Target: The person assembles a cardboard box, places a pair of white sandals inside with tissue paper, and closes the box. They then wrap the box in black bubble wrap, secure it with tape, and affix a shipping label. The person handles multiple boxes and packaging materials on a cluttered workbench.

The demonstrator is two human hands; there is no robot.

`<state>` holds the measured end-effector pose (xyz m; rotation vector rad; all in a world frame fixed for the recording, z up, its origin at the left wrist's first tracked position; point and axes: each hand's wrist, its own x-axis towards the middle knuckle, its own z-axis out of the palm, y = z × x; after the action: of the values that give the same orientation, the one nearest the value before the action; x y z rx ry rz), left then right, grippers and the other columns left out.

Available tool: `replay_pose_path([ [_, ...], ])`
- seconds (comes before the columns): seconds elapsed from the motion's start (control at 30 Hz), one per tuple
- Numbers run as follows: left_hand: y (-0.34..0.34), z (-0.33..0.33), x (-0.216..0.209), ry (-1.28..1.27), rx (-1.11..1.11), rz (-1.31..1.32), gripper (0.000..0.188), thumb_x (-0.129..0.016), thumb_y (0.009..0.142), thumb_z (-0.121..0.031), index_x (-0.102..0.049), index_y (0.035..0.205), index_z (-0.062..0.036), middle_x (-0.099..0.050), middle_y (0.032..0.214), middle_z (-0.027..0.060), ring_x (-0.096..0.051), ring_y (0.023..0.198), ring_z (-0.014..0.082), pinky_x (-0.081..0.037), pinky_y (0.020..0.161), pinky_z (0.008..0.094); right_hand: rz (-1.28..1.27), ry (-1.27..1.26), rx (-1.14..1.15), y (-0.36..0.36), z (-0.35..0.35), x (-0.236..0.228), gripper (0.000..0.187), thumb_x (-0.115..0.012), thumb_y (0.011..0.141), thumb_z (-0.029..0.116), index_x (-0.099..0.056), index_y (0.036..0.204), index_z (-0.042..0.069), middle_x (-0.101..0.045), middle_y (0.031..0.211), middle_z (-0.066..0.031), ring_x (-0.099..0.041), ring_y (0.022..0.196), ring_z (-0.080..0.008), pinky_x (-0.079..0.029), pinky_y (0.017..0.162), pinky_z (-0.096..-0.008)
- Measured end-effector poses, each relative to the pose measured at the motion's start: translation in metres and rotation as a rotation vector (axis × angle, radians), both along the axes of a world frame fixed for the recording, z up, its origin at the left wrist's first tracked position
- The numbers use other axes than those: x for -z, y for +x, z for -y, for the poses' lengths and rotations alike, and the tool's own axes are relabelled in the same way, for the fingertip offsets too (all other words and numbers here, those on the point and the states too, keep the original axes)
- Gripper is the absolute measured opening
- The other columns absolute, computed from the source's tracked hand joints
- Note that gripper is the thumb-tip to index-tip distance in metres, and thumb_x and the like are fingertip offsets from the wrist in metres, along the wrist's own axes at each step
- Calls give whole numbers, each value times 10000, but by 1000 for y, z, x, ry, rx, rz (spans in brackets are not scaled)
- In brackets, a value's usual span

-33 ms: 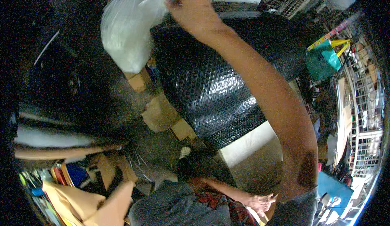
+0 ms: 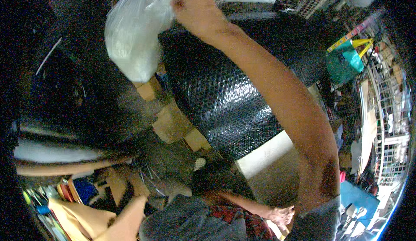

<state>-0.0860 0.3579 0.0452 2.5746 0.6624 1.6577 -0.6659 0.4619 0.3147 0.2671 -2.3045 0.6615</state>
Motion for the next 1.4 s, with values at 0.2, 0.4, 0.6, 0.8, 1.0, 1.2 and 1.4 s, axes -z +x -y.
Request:
replay_pose_path([
  [0.2,-57,47,15,-154,364,-16,461,-480,874,-556,-604,873,-112,-621,888,72,-540,903,260,-377,912,490,-3,646,-8,-84,-1,24,298,-624,853,251,-624,1135,156,-686,1003,-96,-685,843,-262,-551,713,-385],
  [0.4,-108,68,16,-263,560,-227,463,-461,891,-545,-617,894,-109,-610,927,84,-525,921,288,-362,927,550,10,580,129,-15,23,10,211,-584,822,279,-669,973,158,-678,1003,-97,-616,999,-287,-471,839,-501],
  [0.6,-102,-2,6,-141,337,-536,466,-443,908,-534,-630,914,-107,-598,966,96,-510,938,317,-348,943,609,-234,704,526,182,30,6,219,-531,815,273,-702,806,137,-652,1029,-123,-505,1172,-329,-328,958,-652],
  [0.8,-77,-28,-49,-282,265,-555,372,-549,899,-439,-614,968,-79,-578,1033,153,-517,1077,351,-327,971,632,230,107,1528,508,39,67,300,-616,764,157,-626,1048,62,-512,1281,-188,-454,1231,-349,-354,1009,-526],
  [1.0,-73,-27,-78,-411,426,-344,500,-499,915,-503,-621,1031,-32,-591,1039,150,-508,1089,327,-338,967,559,1183,110,2176,734,96,138,581,-554,891,293,-368,1382,44,-518,1257,-251,-521,1164,-374,-397,1014,-444],
  [1.2,-57,-79,-13,-1343,134,445,690,-312,984,-541,-318,1424,-9,-388,1425,172,-345,1336,317,-254,1109,433,533,-934,1704,823,78,176,542,-624,813,346,-553,1164,-61,-668,925,-196,-674,792,-288,-583,656,-415],
  [1.4,-49,-65,44,-1968,330,350,725,-368,944,-575,-269,1460,-76,-305,1483,144,-338,1337,318,-319,1081,464,458,-1140,1275,839,31,170,441,-475,683,75,-551,1100,-50,-631,781,-191,-627,604,-275,-483,423,-405],
])
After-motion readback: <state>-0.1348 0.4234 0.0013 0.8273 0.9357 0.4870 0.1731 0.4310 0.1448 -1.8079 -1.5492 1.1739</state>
